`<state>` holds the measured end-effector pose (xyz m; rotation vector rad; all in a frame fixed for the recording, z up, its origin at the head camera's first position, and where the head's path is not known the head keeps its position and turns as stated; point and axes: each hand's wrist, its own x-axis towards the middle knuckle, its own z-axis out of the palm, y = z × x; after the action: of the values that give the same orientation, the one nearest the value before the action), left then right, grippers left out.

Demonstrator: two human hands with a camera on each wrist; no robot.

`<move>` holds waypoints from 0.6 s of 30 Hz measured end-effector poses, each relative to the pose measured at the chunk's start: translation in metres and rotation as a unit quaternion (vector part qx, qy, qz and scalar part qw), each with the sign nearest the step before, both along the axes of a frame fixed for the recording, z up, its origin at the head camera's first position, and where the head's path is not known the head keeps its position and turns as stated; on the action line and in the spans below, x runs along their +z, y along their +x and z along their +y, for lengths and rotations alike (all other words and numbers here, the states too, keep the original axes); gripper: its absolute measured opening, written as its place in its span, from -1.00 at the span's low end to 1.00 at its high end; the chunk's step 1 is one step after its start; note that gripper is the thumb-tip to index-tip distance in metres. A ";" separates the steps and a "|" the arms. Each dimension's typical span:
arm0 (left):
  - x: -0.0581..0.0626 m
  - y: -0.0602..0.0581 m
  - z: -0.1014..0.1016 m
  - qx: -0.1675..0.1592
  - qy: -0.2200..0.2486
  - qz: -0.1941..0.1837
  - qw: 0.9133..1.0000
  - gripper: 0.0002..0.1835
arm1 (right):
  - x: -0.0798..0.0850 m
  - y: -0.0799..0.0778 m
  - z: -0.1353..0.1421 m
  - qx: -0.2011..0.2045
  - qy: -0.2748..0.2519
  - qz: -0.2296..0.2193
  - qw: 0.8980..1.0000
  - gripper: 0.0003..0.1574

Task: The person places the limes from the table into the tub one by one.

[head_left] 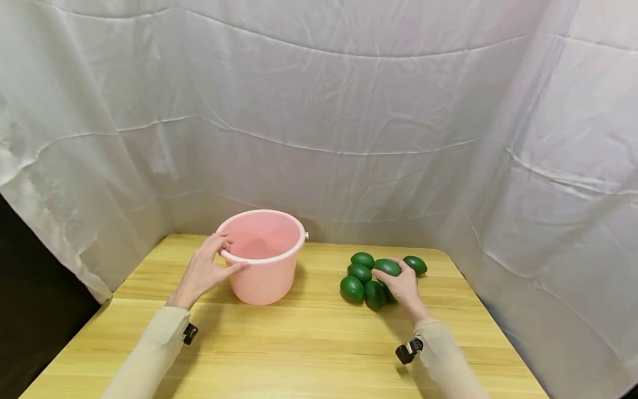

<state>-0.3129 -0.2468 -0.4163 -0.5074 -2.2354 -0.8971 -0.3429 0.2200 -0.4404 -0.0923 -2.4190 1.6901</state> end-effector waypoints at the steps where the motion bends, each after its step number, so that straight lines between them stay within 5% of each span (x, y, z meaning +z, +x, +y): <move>1: 0.000 0.000 0.000 -0.001 0.002 0.002 1.000 -0.52 | 0.000 0.000 -0.004 0.006 -0.001 -0.001 1.000 -0.18; 10: 0.000 0.002 -0.006 0.005 -0.015 0.023 1.000 -0.58 | 0.002 0.002 -0.039 0.047 0.011 0.003 0.999 -0.21; 18: 0.000 0.003 -0.008 -0.003 -0.039 0.090 0.995 -0.66 | 0.018 0.006 -0.066 0.082 -0.005 0.013 0.997 -0.27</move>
<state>-0.3096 -0.2548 -0.4163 -0.6067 -2.1107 -0.7389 -0.3373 0.1536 -0.4228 0.1290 -2.4580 1.7588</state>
